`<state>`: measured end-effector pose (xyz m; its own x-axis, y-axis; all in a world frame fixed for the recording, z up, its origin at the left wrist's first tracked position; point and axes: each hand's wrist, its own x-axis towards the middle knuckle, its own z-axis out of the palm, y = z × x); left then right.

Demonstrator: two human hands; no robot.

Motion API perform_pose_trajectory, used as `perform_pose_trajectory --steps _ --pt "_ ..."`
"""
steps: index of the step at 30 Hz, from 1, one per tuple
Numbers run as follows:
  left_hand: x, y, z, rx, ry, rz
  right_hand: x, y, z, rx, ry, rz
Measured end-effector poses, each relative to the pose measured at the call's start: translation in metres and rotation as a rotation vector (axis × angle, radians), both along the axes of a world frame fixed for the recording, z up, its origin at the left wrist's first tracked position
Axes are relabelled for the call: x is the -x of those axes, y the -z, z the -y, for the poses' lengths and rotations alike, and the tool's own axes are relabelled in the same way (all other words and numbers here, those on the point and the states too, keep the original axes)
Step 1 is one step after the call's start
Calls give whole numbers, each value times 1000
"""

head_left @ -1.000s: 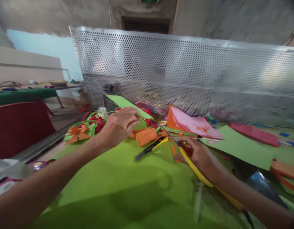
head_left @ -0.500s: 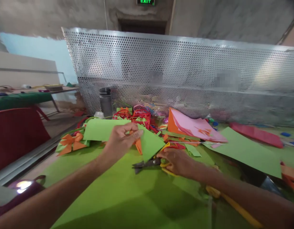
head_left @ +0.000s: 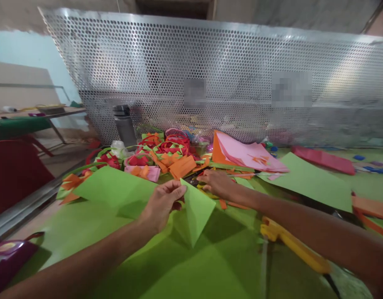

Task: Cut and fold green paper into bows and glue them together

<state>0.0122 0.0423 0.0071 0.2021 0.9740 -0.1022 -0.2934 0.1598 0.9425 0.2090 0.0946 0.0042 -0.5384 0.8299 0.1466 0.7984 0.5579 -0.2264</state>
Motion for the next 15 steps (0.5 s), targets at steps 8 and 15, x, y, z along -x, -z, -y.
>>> perform_pose_trajectory --steps 8,15 --pt "-3 13 5 58 108 120 -27 -25 43 194 114 -430" --pt "-6 15 9 68 215 213 -26 -25 98 373 155 -697"
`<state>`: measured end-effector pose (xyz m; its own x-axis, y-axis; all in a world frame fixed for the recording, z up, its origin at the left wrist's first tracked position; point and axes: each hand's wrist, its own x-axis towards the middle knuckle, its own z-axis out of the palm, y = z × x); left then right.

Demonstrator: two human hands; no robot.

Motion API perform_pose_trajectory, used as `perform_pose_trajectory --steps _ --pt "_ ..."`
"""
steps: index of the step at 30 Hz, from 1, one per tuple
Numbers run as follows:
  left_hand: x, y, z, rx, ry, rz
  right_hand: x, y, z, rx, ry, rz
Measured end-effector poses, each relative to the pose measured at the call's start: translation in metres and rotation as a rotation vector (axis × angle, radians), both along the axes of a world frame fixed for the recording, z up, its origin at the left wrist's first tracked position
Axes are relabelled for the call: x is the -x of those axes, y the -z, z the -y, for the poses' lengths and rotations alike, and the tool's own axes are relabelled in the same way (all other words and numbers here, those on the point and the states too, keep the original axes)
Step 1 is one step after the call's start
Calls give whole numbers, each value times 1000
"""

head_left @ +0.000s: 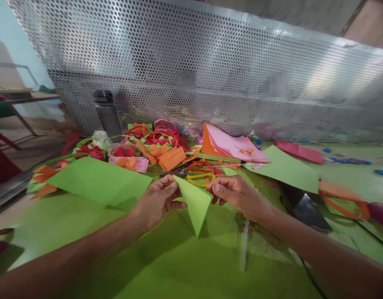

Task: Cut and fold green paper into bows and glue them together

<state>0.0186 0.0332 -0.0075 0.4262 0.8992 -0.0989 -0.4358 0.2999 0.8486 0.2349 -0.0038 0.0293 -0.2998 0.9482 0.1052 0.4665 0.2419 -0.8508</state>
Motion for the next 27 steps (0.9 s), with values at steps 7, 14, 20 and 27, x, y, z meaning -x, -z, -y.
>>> perform_pose_trajectory --steps 7,14,20,27 --pt "-1 -1 3 -32 31 28 7 -1 10 33 5 -152" --pt "0 2 3 -38 29 20 4 4 19 -86 68 -69" --pt "0 1 3 -39 33 25 7 5 23 -34 48 -126" --pt "0 0 2 -30 36 63 11 3 27 -64 59 -71"
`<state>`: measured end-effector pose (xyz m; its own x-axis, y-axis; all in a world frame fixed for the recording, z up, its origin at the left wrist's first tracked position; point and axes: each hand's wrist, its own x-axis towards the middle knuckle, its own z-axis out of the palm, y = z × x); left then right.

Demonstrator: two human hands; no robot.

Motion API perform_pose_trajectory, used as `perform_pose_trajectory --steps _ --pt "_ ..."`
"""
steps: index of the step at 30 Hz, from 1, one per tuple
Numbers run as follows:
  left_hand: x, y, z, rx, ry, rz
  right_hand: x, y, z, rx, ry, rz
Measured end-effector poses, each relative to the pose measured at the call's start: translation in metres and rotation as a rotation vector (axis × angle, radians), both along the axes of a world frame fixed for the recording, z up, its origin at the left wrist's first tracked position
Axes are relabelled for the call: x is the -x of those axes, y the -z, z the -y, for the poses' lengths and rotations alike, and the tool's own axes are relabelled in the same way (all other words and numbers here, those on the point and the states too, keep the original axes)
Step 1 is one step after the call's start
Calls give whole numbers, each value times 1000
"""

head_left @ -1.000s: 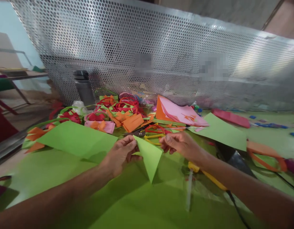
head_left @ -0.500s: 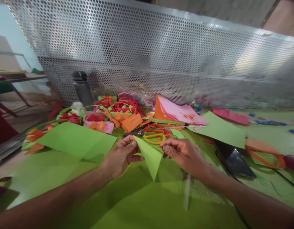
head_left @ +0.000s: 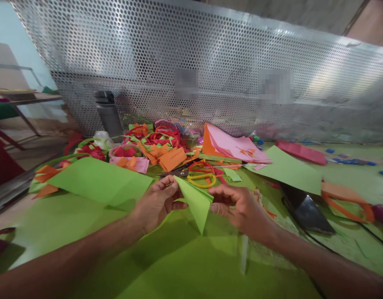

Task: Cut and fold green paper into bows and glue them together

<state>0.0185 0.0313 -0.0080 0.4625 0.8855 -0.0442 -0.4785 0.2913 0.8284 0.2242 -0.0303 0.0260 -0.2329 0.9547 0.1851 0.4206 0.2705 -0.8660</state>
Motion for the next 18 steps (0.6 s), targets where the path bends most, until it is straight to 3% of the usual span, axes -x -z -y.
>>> perform_pose_trajectory --steps 11,18 --pt "-1 -2 3 24 15 -7 0 3 0 -48 7 58" --pt "-3 -5 9 42 70 71 0 10 0 -3 -63 15"
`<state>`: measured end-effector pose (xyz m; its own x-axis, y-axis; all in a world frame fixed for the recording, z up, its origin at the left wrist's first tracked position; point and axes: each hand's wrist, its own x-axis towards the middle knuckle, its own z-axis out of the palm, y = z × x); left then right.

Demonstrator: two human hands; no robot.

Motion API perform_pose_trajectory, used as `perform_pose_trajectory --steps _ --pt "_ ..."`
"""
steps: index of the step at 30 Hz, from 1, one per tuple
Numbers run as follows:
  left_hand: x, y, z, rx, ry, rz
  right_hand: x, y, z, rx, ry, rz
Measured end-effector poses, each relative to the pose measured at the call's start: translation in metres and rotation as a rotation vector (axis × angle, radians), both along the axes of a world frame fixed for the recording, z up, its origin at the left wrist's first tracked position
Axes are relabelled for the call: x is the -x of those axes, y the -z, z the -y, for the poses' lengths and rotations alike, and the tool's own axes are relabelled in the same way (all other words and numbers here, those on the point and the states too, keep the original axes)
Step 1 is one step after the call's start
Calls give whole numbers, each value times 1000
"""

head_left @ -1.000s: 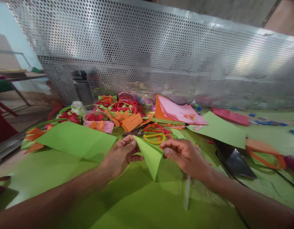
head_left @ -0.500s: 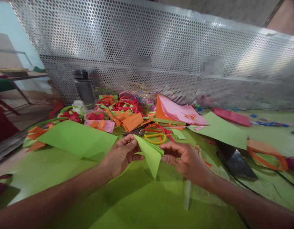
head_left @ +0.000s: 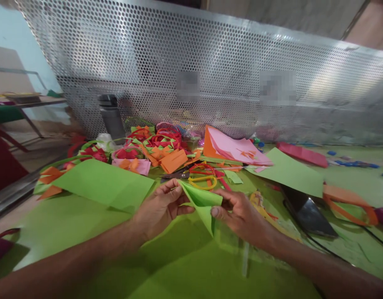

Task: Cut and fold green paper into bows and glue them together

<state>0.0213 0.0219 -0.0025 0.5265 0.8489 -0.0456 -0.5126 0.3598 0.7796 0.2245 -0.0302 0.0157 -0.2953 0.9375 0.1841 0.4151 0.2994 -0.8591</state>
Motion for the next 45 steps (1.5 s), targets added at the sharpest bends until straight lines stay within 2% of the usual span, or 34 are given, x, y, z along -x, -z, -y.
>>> perform_pose_trajectory --steps 4,8,11,15,18,22,25,27,30,33,36,39,43,45 --pt "-4 -3 5 -6 10 13 1 2 -2 -43 17 60" --pt "-5 -11 13 -56 20 -40 2 2 -1 -299 188 278" --pt "-5 -13 16 -113 -26 -222 3 2 -1 -454 241 439" --pt "-5 -11 16 -124 -74 -396 3 0 0 -480 278 439" --pt "-5 -12 14 -154 -31 -442 2 -5 0 -483 314 404" --pt "-4 -15 15 -315 70 -629 5 -11 3 -516 290 371" --pt "-4 -19 18 -476 70 -761 10 -10 5 -539 238 371" --pt "-4 -21 21 -538 33 -774 12 -9 6 -536 220 368" --pt "-6 -23 21 -465 -4 -657 11 -12 5 -471 271 311" --pt "-6 -20 19 -342 -34 -483 7 -19 2 -304 302 148" --pt "-5 -15 17 -229 -59 -346 6 -23 -1 -94 229 -72" --pt "-5 -11 15 -152 -18 -293 7 -22 -1 5 199 -177" --pt "-5 -11 15 -173 100 -287 9 -18 1 -45 225 -153" --pt "-5 -12 16 -156 145 -274 9 -16 2 -20 197 -213"
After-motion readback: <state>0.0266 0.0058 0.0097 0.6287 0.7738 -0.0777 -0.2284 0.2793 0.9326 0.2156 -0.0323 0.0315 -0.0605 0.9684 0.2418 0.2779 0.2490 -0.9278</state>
